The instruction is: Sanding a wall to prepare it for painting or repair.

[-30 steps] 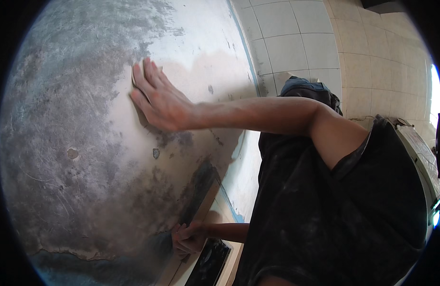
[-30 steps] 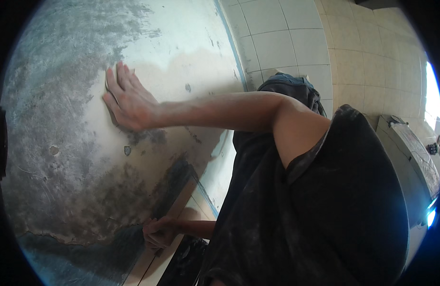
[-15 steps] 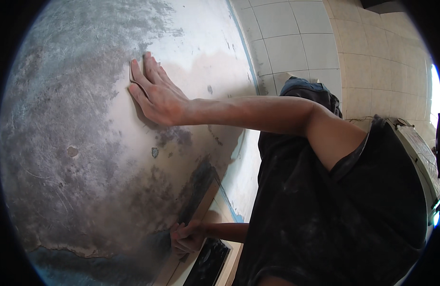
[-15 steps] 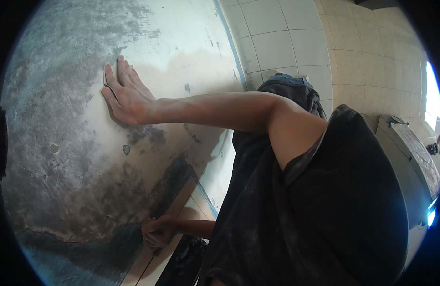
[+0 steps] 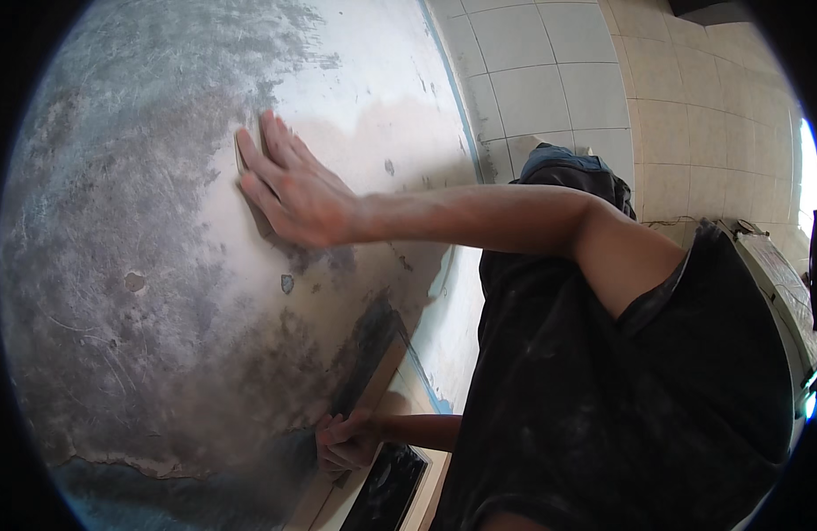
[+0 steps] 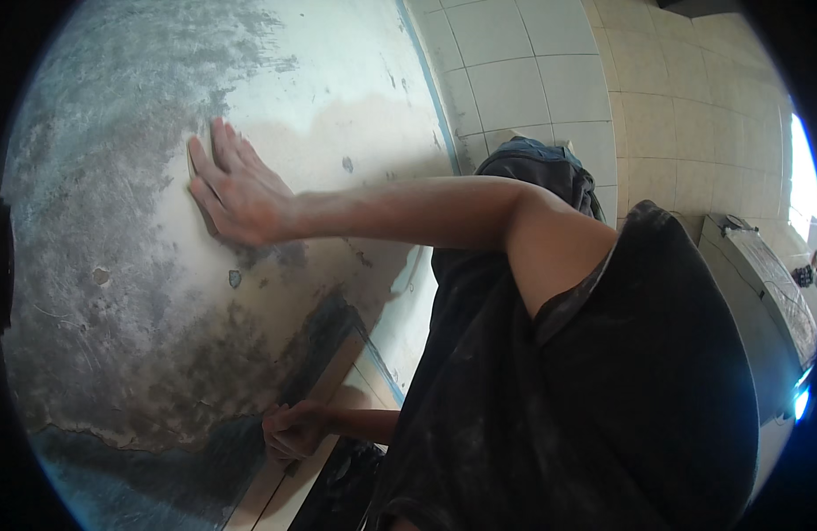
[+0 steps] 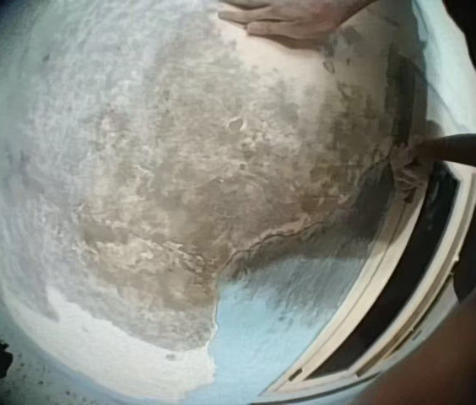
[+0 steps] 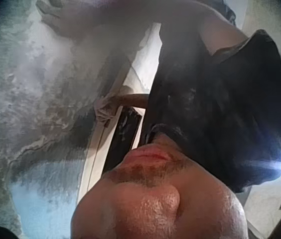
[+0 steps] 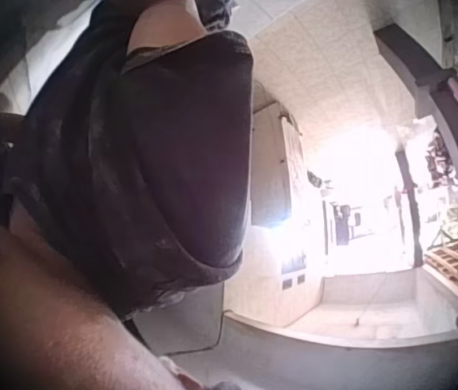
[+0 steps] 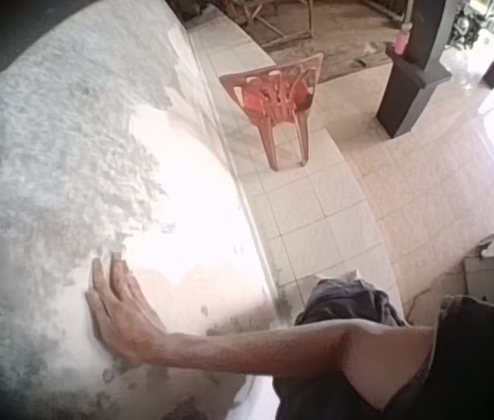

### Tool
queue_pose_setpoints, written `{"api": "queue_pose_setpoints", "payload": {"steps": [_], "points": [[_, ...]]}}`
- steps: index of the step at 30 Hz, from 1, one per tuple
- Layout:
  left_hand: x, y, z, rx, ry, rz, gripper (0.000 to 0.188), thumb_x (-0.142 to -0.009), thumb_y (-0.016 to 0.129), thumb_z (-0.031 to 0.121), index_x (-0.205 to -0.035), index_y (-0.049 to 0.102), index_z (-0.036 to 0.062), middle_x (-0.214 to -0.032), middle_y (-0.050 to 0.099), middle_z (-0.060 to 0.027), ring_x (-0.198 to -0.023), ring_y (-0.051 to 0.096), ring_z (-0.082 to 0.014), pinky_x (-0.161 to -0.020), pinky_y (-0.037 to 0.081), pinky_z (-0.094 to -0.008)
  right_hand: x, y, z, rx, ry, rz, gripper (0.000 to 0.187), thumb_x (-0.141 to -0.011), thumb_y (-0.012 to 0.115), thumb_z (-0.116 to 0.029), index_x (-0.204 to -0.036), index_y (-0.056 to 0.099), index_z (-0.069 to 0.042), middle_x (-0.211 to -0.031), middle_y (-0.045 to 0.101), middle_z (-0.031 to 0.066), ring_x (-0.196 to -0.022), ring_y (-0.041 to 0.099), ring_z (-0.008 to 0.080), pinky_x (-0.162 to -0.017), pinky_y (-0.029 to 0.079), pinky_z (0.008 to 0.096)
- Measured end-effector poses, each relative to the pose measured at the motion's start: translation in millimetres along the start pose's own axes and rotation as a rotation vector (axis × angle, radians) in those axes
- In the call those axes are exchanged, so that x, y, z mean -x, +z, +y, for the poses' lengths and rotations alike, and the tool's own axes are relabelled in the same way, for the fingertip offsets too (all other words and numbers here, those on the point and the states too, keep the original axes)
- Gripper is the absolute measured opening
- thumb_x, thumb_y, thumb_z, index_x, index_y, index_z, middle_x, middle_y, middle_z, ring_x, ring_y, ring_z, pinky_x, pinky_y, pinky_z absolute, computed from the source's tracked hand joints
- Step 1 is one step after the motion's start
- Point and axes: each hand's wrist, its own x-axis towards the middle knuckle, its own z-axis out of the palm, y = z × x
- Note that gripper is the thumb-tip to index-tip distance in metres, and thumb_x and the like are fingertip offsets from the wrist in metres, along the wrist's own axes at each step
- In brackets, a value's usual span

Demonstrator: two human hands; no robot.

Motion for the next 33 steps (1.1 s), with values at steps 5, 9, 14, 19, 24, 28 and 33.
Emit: {"api": "queue_pose_setpoints", "payload": {"steps": [5,9,14,19,24,28,33], "points": [[3.3,-2.1,-5.9,-0.034,-0.031,-0.014,0.058,-0.101,0.038,0.029,-0.046,0.048,0.0138,-0.052,0.059,0.0032,-0.051,0.052,-0.0161,-0.065,0.039,-0.0329,17.0,11.2,-5.1,-0.034,-0.008,-0.033,0.063,-0.102,0.025,-0.036,-0.147,0.011,0.005,-0.148,0.006,0.0396,-0.140,0.006,0.0513,-0.117,0.011,0.0517],[-2.8,-0.3,0.9,0.012,-0.009,0.017,0.053,-0.099,0.041,0.021,-0.046,0.045,0.0155,-0.053,0.058,0.0046,-0.053,0.048,-0.0135,-0.065,0.035,-0.0308,-3.7,0.7,-3.6,-0.029,-0.020,-0.009,0.062,-0.103,0.025,-0.036,-0.147,0.012,0.005,-0.148,0.006,0.0396,-0.141,0.005,0.0506,-0.117,0.010,0.0515],[1.1,-1.3,-4.4,-0.017,0.003,-0.005,0.053,-0.099,0.041,0.021,-0.046,0.046,0.0148,-0.053,0.058,0.0046,-0.053,0.048,-0.0139,-0.066,0.036,-0.0311,15.7,4.4,-6.1,-0.016,-0.018,-0.084,0.060,-0.102,0.023,-0.034,-0.147,0.012,0.006,-0.149,0.007,0.0381,-0.141,0.005,0.0498,-0.117,0.008,0.0530],[-0.1,0.6,-0.9,0.034,0.012,-0.014,0.054,-0.099,0.040,0.022,-0.046,0.045,0.0148,-0.053,0.058,0.0047,-0.053,0.048,-0.0140,-0.066,0.035,-0.0308,-17.1,3.0,-1.2,0.111,-0.021,0.071,0.059,-0.103,0.023,-0.033,-0.146,0.015,0.006,-0.150,0.010,0.0346,-0.142,0.007,0.0465,-0.116,0.009,0.0542],[1.0,0.2,-4.3,-0.011,0.011,0.013,0.054,-0.100,0.040,0.023,-0.046,0.045,0.0155,-0.054,0.058,0.0046,-0.052,0.048,-0.0142,-0.067,0.035,-0.0304,1.5,10.3,7.3,0.105,-0.127,0.060,0.055,-0.103,0.028,-0.030,-0.146,0.021,0.003,-0.149,0.021,0.0322,-0.141,0.019,0.0424,-0.117,0.014,0.0512],[0.7,-0.1,-1.6,0.017,-0.018,0.003,0.055,-0.100,0.039,0.023,-0.046,0.045,0.0163,-0.054,0.057,0.0049,-0.053,0.048,-0.0138,-0.067,0.035,-0.0305,-26.0,11.3,8.5,-0.023,-0.137,0.210,0.053,-0.103,0.034,-0.027,-0.143,0.026,0.007,-0.147,0.027,0.0312,-0.139,0.025,0.0423,-0.117,0.021,0.0454],[1.5,-1.2,-2.0,-0.058,-0.029,-0.014,0.057,-0.100,0.040,0.027,-0.046,0.051,0.0133,-0.053,0.059,0.0022,-0.052,0.052,-0.0167,-0.065,0.040,-0.0337,4.3,19.3,17.7,-0.060,-0.291,0.183,0.047,-0.101,0.042,-0.019,-0.138,0.035,0.007,-0.147,0.030,0.0286,-0.138,0.027,0.0411,-0.116,0.026,0.0433]]}}
